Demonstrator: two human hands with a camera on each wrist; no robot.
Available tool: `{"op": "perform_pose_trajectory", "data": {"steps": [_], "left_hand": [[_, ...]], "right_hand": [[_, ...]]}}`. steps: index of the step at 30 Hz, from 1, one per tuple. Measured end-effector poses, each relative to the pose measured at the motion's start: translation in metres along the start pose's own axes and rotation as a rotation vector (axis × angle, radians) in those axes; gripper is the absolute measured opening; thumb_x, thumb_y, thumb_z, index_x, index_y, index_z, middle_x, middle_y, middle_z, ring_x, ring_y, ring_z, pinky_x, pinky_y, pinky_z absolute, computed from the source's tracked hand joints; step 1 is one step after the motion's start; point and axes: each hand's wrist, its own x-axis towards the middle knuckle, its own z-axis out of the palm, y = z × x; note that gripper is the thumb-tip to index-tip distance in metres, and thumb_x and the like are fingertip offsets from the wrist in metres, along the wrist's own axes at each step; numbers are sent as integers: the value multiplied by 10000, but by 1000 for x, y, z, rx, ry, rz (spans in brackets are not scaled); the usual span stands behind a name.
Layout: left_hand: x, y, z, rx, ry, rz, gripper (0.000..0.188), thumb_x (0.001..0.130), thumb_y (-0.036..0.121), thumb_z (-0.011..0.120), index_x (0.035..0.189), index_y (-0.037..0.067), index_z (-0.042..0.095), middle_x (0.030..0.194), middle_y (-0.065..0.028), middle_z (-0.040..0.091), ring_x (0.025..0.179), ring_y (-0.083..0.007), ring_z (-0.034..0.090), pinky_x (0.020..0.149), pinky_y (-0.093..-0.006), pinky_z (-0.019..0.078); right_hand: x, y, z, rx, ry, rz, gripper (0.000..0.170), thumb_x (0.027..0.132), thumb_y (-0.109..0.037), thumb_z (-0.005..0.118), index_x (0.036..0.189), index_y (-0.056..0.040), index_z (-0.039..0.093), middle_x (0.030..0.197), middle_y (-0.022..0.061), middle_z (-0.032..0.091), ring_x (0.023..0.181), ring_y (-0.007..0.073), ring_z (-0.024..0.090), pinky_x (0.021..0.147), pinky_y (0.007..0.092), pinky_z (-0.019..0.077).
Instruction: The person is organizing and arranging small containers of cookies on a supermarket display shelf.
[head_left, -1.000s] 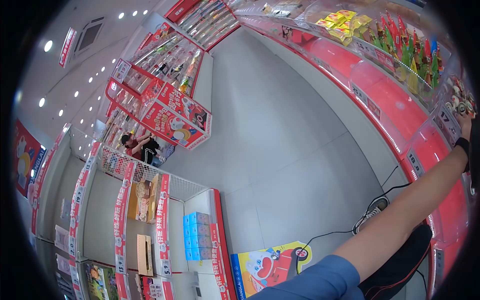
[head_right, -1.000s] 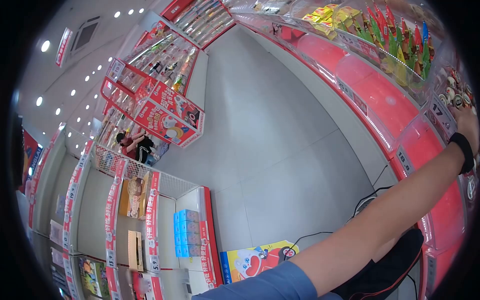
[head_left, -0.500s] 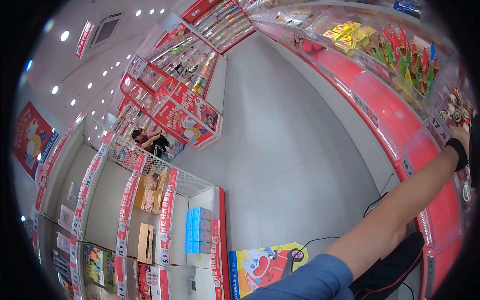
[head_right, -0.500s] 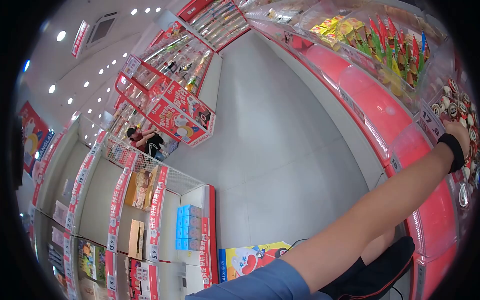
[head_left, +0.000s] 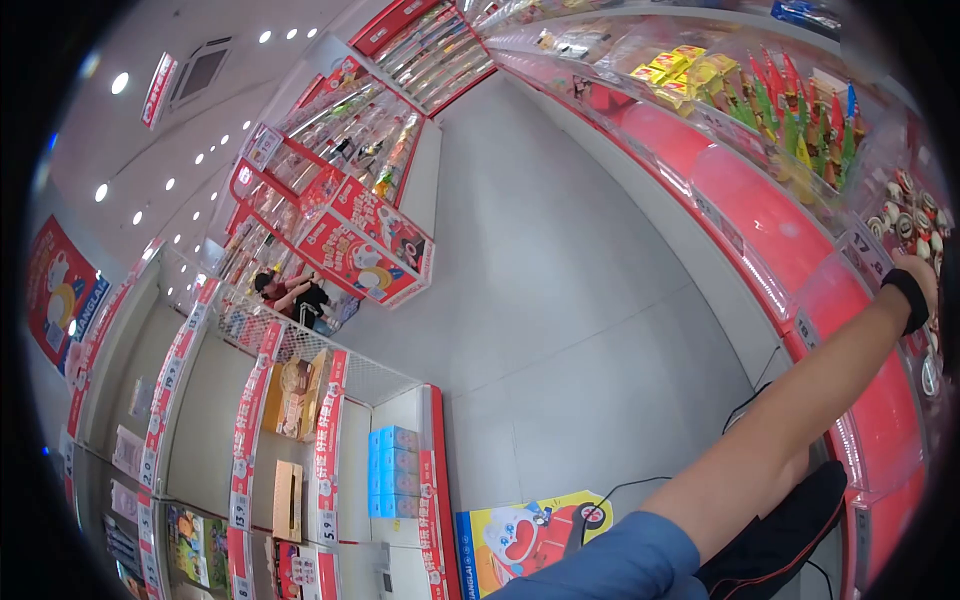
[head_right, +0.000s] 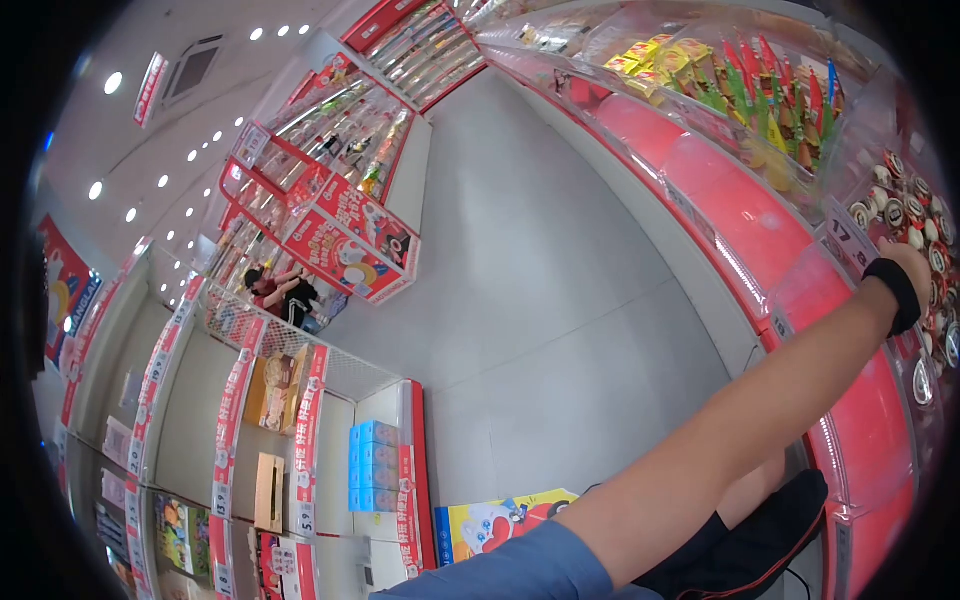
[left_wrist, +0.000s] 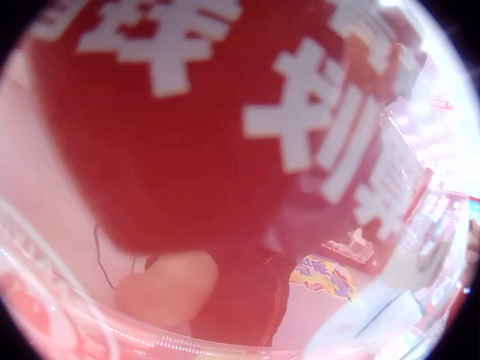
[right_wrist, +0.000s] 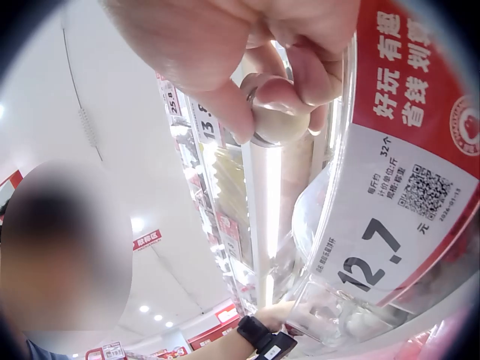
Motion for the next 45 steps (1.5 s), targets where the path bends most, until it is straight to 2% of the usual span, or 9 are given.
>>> {"op": "perform_pose_trajectory", "data": {"steps": [3,6,8,10,12,26,33,43,45], "left_hand": [[-7,14,-11,0,-25,128,269,762,212,532,945,65,664,1048,-140,634,1015,-314,595,863,-496,463],[-53,-3,-70,-152,-40,271,312,654,234,644,876,15,650,918,-210,641,894,-329,630,773,-430,514],[-43,8,-102,-85,-424,203,450,631,288,731,915,-47,634,987,-242,626,905,-315,634,801,-389,505],[-47,13,-109,-125,-384,176,444,664,318,724,875,-62,632,903,-235,641,843,-308,645,752,-377,503],[-39,6,-99,-126,-334,153,470,676,324,726,911,-69,619,885,-236,637,804,-307,643,735,-374,500],[-52,5,-111,-427,-7,212,395,811,299,616,948,-66,554,866,-253,614,844,-385,599,735,-447,447],[-49,3,-108,-389,11,200,404,810,291,610,961,-80,552,876,-239,614,834,-363,598,743,-431,446],[-48,7,-108,-365,-1,177,398,779,283,634,922,-83,571,863,-237,618,821,-356,601,743,-432,448],[-41,0,-99,-315,82,241,379,787,309,627,865,-59,582,730,-157,618,686,-254,600,650,-372,452]], "right_hand": [[-5,27,-16,502,119,260,208,862,-24,519,1065,2,558,957,93,535,642,128,451,546,233,362],[-3,14,-7,412,46,196,302,814,-12,560,1115,-19,541,916,61,561,680,107,514,582,190,409],[3,49,-31,513,-40,183,407,845,-199,552,1209,-51,445,997,30,523,752,54,491,642,171,400],[0,37,-43,778,-17,330,362,911,-242,479,1234,-85,432,1017,-16,500,794,19,447,674,144,365],[4,1,-34,612,-143,213,238,940,-234,433,1131,-111,502,893,-43,508,688,22,417,560,158,303],[47,-59,4,409,-223,264,294,888,-134,549,1123,40,524,919,50,591,797,95,562,669,215,449],[62,-46,-1,399,-259,262,276,857,-122,581,1060,61,540,903,90,604,777,115,594,617,223,480],[129,21,11,-264,-419,520,245,735,-120,648,860,85,598,733,125,629,628,177,610,518,291,505],[129,19,19,-297,-427,529,219,749,-89,623,850,103,592,749,155,642,643,210,640,522,314,511]]}}
